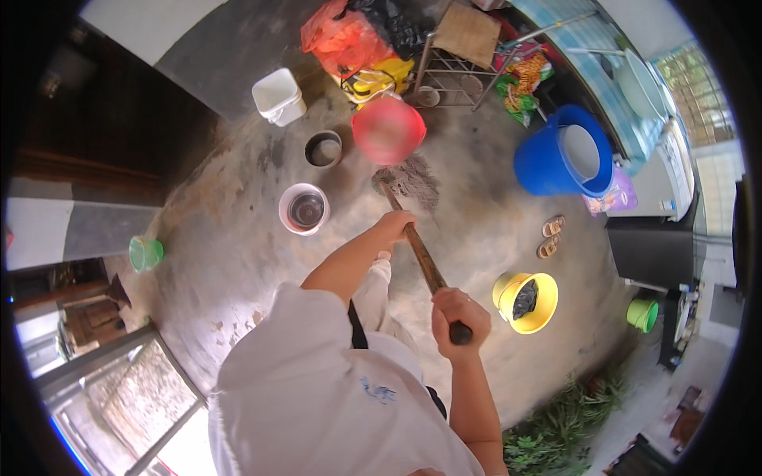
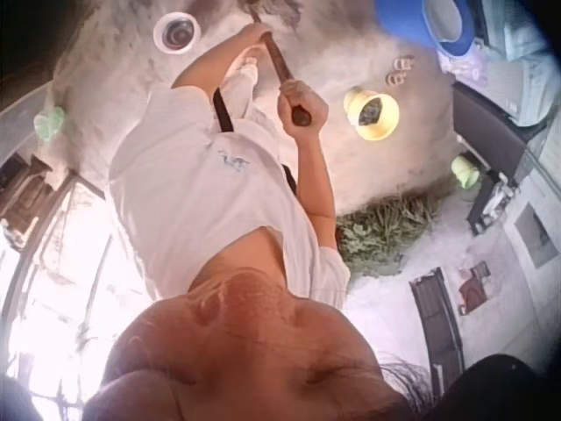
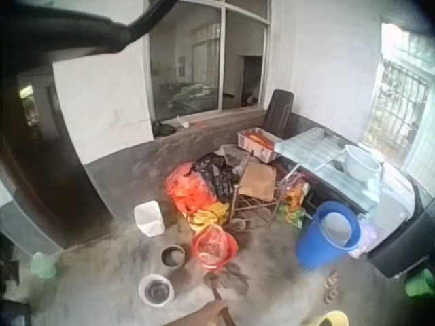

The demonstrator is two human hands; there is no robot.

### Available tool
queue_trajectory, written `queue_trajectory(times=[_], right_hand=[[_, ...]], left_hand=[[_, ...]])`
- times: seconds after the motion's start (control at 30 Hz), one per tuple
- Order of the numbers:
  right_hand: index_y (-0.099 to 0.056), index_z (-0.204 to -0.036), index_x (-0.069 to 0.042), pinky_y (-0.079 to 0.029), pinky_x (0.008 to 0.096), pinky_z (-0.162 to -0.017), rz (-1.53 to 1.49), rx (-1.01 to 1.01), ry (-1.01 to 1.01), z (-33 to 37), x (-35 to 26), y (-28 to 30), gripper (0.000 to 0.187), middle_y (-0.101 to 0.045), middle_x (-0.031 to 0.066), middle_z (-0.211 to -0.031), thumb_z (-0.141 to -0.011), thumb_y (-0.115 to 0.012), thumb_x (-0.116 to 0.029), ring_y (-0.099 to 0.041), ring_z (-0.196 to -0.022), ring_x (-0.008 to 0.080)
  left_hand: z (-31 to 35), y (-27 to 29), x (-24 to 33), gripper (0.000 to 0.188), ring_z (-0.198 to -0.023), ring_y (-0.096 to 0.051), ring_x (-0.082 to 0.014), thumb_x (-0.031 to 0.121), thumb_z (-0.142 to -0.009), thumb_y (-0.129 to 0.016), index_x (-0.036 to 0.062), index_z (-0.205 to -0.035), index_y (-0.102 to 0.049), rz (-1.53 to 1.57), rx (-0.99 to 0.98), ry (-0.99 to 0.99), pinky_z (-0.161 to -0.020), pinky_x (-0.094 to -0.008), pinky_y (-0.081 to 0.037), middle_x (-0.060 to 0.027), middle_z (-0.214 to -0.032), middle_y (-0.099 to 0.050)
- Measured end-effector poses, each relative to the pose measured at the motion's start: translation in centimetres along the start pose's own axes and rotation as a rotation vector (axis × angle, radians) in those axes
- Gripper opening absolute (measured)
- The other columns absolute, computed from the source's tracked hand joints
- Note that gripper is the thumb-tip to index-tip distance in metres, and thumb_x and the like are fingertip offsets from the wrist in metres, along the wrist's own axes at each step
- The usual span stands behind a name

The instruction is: The person mops a concrete floor using a traditional string mop. They move through a cluttered room, navigating around stacked boxes, chairs, and buckets, and continue into an outdoor patio area.

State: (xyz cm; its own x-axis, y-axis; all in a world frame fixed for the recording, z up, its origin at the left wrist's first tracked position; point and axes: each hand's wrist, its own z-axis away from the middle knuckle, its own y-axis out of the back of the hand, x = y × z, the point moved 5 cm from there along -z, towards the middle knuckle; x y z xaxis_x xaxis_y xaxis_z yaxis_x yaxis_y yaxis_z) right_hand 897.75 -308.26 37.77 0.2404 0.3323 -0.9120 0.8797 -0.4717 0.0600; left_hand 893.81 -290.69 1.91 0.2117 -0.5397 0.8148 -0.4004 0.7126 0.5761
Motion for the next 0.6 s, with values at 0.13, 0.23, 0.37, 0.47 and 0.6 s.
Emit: queue_trajectory(times=[0.13,0.23,0.37,0.47,0.6], right_hand=[[-0.048,-0.065,-0.003,-0.052,0.0426,-0.065,-0.108,0.013,-0.06,-3.0,2.2,4.6,0.018,-0.055,0.0089,-0.062,-0.078,-0.058,0.003,-0.053,-0.055,0.0215],[-0.047,-0.063,-0.004,-0.05,0.0399,-0.062,-0.135,-0.06,-0.165,-6.3,2.7,6.6,0.021,-0.055,0.0088,-0.06,-0.078,-0.062,-0.002,-0.052,-0.053,0.0208],[-0.046,-0.06,-0.004,-0.049,0.0388,-0.059,-0.273,-0.23,-0.162,-10.7,3.2,6.8,0.024,-0.054,0.0096,-0.057,-0.076,-0.063,-0.002,-0.051,-0.051,0.0213],[-0.045,-0.059,-0.004,-0.048,0.0392,-0.058,-0.37,-0.34,-0.261,-11.5,5.1,6.2,0.023,-0.054,0.0099,-0.056,-0.073,-0.062,0.0,-0.05,-0.05,0.0216],[-0.05,-0.064,-0.001,-0.05,0.0423,-0.068,-0.508,-0.48,-0.429,-7.9,10.0,4.8,0.015,-0.055,0.0098,-0.06,-0.073,-0.06,0.003,-0.052,-0.055,0.0224]], left_hand=[[-3.3,-1.4,1.9,0.02,-0.076,-0.058,-0.0324,0.02,-0.072,-0.074,0.0086,-0.074,-0.058,0.059,0.229,-0.003,-0.068,-0.0378,-0.047,-0.0101,-0.076,-0.059],[-3.5,-2.9,1.6,0.02,-0.078,-0.058,-0.0307,0.018,-0.07,-0.074,0.0072,-0.073,-0.057,0.078,0.294,0.099,-0.068,-0.0396,-0.047,-0.0099,-0.076,-0.059],[-1.3,-2.8,2.6,0.017,-0.081,-0.058,-0.0312,0.013,-0.068,-0.071,0.0082,-0.076,-0.057,0.112,0.39,0.281,-0.07,-0.0396,-0.046,-0.0108,-0.08,-0.06],[4.0,-1.1,5.2,0.015,-0.085,-0.058,-0.0329,0.009,-0.068,-0.067,0.0087,-0.08,-0.058,0.177,0.479,0.522,-0.073,-0.04,-0.047,-0.0111,-0.084,-0.06],[14.0,-7.4,1.1,0.017,-0.106,-0.058,-0.0289,0.01,-0.072,-0.068,0.0095,-0.087,-0.062,0.256,0.475,0.852,-0.087,-0.0381,-0.047,-0.0108,-0.101,-0.064]])
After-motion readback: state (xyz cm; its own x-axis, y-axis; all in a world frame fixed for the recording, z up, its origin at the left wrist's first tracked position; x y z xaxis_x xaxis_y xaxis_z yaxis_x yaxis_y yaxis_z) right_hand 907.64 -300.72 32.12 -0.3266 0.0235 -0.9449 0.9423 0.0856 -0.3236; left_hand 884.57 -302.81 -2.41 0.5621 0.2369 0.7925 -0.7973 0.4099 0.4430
